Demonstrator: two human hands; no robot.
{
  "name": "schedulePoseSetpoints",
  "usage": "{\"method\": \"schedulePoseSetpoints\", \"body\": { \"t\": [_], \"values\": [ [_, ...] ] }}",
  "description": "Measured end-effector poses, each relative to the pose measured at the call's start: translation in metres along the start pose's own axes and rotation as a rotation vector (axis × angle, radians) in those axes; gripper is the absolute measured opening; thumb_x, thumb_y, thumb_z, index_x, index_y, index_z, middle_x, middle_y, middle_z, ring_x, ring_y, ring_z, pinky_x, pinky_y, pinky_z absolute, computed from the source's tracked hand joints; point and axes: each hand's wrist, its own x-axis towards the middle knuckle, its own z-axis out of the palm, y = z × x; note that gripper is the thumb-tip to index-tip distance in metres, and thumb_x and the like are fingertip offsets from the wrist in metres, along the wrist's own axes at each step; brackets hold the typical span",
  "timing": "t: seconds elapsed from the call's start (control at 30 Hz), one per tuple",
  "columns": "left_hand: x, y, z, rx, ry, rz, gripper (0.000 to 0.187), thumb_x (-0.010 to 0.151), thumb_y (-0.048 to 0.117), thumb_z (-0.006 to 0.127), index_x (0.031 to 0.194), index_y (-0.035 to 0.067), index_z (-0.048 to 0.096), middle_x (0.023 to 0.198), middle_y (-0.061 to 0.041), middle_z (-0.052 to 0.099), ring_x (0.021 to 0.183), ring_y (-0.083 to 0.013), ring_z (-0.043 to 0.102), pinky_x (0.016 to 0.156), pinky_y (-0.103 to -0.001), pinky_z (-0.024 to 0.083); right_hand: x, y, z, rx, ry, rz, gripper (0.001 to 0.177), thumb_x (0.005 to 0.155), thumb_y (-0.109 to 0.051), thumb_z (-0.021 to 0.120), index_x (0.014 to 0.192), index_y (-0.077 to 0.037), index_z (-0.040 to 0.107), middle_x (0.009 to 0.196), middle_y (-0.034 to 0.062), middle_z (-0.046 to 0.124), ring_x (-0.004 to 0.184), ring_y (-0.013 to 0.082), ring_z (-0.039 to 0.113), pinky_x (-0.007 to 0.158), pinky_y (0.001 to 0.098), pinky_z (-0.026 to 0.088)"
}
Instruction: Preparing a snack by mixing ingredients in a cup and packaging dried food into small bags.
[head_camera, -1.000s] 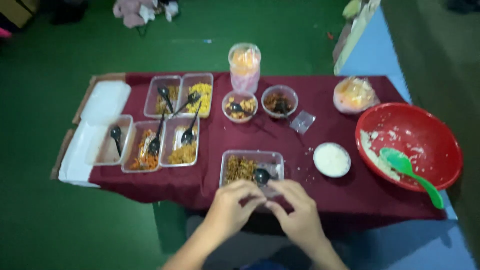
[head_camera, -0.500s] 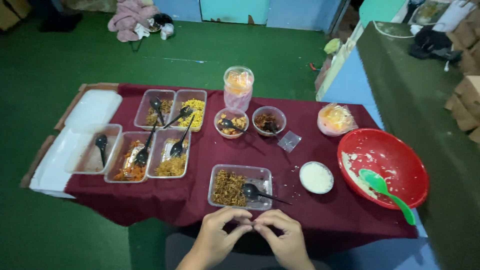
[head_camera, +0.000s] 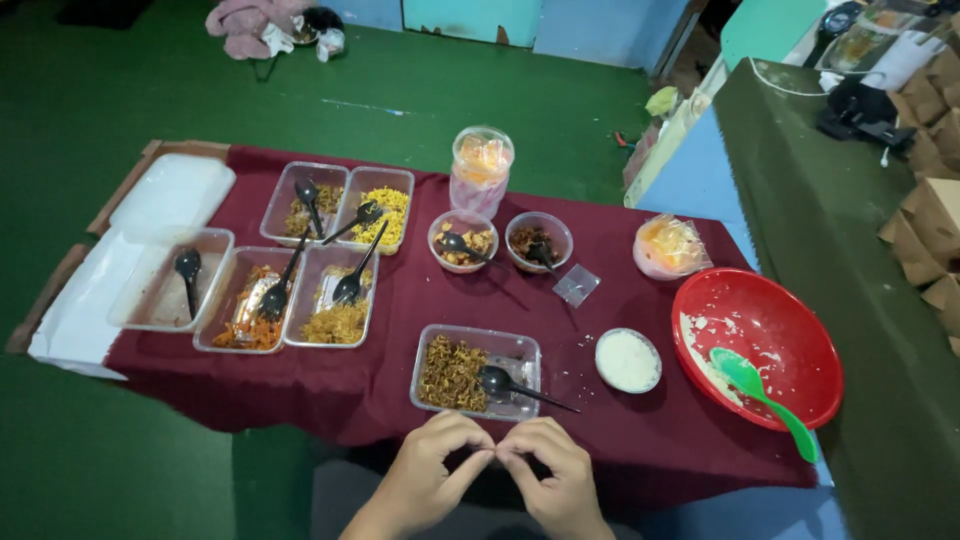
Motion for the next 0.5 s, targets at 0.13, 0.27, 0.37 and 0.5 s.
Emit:
{"method": "schedulePoseSetpoints", "body": {
  "t": [0.13, 0.27, 0.37, 0.5],
  "values": [
    [0.000, 0.003, -0.001, 0.005, -0.024, -0.005, 0.002, 0.091, 0.009, 0.073, 0.091, 0.009, 0.071, 0.087, -0.002, 0.070, 0.083, -0.0193, 0.062, 0.081, -0.033, 0.050, 0.001, -0.001, -0.001, -0.086, -0.034, -0.027, 0.012, 0.092, -0.012, 0.071, 0.081, -0.009, 0.070, 0.078, 0.0017, 0.072, 0.075, 0.0191, 0.068, 0.077, 0.0326, 0.054],
    [-0.004, -0.005, 0.001, 0.049, -0.043, -0.025, 0.003, 0.094, 0.010, 0.071, 0.091, 0.011, 0.072, 0.085, -0.003, 0.062, 0.081, -0.0207, 0.059, 0.077, -0.033, 0.047, -0.001, 0.002, -0.004, -0.128, -0.037, -0.024, 0.011, 0.089, -0.011, 0.075, 0.078, -0.012, 0.073, 0.076, -0.0002, 0.075, 0.068, 0.0166, 0.066, 0.070, 0.0313, 0.047],
    [-0.010, -0.009, 0.001, 0.062, -0.057, -0.020, 0.008, 0.096, 0.010, 0.068, 0.089, 0.010, 0.073, 0.081, -0.003, 0.063, 0.077, -0.0205, 0.058, 0.073, -0.033, 0.047, -0.006, 0.004, -0.006, -0.142, -0.072, 0.029, 0.011, 0.087, -0.013, 0.077, 0.077, -0.016, 0.077, 0.075, -0.0041, 0.077, 0.065, 0.0141, 0.066, 0.070, 0.0312, 0.044],
    [-0.013, -0.005, 0.001, 0.105, -0.090, -0.035, 0.006, 0.096, 0.009, 0.068, 0.092, 0.009, 0.072, 0.079, -0.004, 0.062, 0.073, -0.0204, 0.056, 0.073, -0.032, 0.047, -0.009, 0.006, -0.010, -0.114, -0.134, 0.067, 0.011, 0.089, -0.010, 0.077, 0.079, -0.015, 0.078, 0.077, -0.0018, 0.077, 0.069, 0.0158, 0.068, 0.072, 0.0311, 0.048]
  ]
}}
